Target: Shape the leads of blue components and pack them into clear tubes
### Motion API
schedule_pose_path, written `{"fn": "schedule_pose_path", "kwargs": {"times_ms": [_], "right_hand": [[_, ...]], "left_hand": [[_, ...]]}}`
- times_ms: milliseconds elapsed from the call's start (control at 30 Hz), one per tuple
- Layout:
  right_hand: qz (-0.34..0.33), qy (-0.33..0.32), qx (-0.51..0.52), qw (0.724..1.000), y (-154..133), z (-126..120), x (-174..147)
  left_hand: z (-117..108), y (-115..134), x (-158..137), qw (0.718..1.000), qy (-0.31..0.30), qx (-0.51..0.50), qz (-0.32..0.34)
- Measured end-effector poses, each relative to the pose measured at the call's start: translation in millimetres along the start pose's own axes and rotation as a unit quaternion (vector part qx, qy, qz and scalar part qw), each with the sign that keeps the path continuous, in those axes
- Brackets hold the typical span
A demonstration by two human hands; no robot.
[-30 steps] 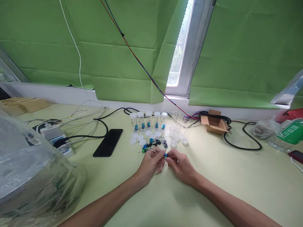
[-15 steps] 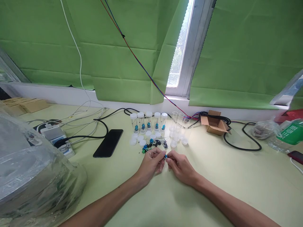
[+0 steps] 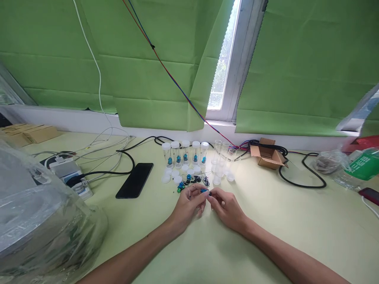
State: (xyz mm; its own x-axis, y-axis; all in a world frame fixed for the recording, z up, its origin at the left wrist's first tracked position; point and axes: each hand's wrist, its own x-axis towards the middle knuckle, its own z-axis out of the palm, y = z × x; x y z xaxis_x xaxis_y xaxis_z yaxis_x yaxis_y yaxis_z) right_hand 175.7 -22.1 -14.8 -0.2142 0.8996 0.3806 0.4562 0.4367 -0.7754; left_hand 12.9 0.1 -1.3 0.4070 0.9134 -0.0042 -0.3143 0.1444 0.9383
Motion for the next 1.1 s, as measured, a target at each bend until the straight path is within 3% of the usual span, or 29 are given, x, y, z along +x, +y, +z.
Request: {"fn": "schedule_pose_path", "kwargs": {"times_ms": [233,400,533,767,1100], "right_hand": [[-0.007,0.007,-0.002,1.000,-1,0,0],[-0.009,0.107,0.005,0.994,-1,0,0],[0.004,0.160,-0.044,0.986,1,0,1],[-0.038,0.102,-0.144,0.984,3,1,3],[-0.005,0.050,-0.216,0.975,10,5,4]], "left_hand": [[8,9,0,0.995,0.074,0.070,0.021],[3,11,3,0.981,0.100,0.146,0.078],[0,8,1,0.967,0.095,0.221,0.082],[-4,3,2,0.947,0.065,0.303,0.084],[-11,0,4,0.885,0.029,0.446,0.127]]}}
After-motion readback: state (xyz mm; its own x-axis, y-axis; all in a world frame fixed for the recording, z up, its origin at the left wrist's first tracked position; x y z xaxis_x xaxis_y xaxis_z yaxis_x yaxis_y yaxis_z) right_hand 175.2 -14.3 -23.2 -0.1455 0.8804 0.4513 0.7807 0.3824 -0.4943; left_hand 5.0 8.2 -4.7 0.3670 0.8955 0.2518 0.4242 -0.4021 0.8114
